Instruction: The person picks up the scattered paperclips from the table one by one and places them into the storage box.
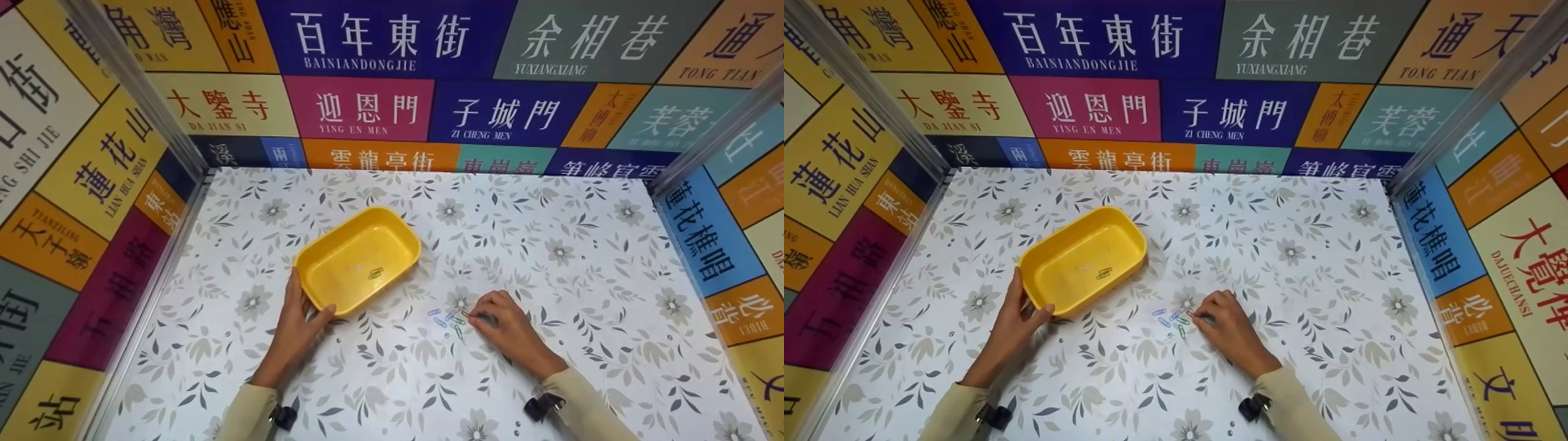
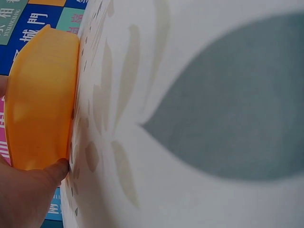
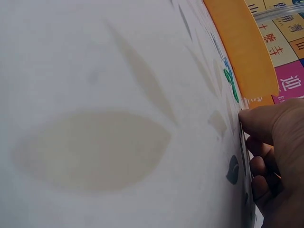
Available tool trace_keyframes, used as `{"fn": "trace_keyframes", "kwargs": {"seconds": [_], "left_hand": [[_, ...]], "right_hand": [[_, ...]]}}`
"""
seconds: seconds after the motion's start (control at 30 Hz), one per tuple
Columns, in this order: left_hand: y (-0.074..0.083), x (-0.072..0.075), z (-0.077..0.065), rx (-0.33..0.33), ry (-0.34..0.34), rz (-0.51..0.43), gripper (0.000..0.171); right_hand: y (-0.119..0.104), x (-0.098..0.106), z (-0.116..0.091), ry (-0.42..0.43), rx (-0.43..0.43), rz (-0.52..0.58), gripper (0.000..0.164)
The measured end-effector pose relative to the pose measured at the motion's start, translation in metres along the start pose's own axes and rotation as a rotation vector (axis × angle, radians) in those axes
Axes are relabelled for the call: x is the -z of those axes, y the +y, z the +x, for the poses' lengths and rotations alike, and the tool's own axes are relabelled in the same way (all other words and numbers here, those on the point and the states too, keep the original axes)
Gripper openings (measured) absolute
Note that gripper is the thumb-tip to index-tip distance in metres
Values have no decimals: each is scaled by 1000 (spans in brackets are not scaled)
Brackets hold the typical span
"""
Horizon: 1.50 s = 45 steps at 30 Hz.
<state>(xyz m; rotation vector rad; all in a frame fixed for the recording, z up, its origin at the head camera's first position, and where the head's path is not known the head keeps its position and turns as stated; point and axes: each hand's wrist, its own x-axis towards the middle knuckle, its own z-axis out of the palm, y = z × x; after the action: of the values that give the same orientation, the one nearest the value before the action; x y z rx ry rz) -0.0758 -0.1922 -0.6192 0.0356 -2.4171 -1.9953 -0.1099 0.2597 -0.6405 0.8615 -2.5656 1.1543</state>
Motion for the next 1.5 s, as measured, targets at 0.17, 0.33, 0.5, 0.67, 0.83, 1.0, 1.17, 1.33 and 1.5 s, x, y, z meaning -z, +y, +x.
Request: {"fn": "trace_keyframes", "kwargs": {"seconds": [0.17,0.33,0.5,0.67,0.83,1.0,1.17,1.33,1.5], "left_hand": [[1,0,-2,18,0,-16,115],[0,1,-3,28,2,-16,115],[-1,1,-3,17,8,-16,115],[-1,2,-2,16,14,-12,116],[0,2,-1,34,14,-24,117],[1,1,-2,57,9,-46,117],[2,1,-2,66,10,-55,117],[2,1,-2,48,11,-25,118],[2,1,-3,57,15,-38,118]], "right_hand": [[-1,-2,0,18,13,-16,11],[-1,-4,1,44,19,-24,19],[-3,-4,1,58,3,23,20],[-4,-4,1,55,-35,68,19],[-5,-4,2,62,-56,84,19],[-5,-4,3,81,-52,99,19],[-8,-5,4,103,-75,148,20],[-13,-3,5,118,-106,206,24],[-17,2,6,93,-122,204,20]]}}
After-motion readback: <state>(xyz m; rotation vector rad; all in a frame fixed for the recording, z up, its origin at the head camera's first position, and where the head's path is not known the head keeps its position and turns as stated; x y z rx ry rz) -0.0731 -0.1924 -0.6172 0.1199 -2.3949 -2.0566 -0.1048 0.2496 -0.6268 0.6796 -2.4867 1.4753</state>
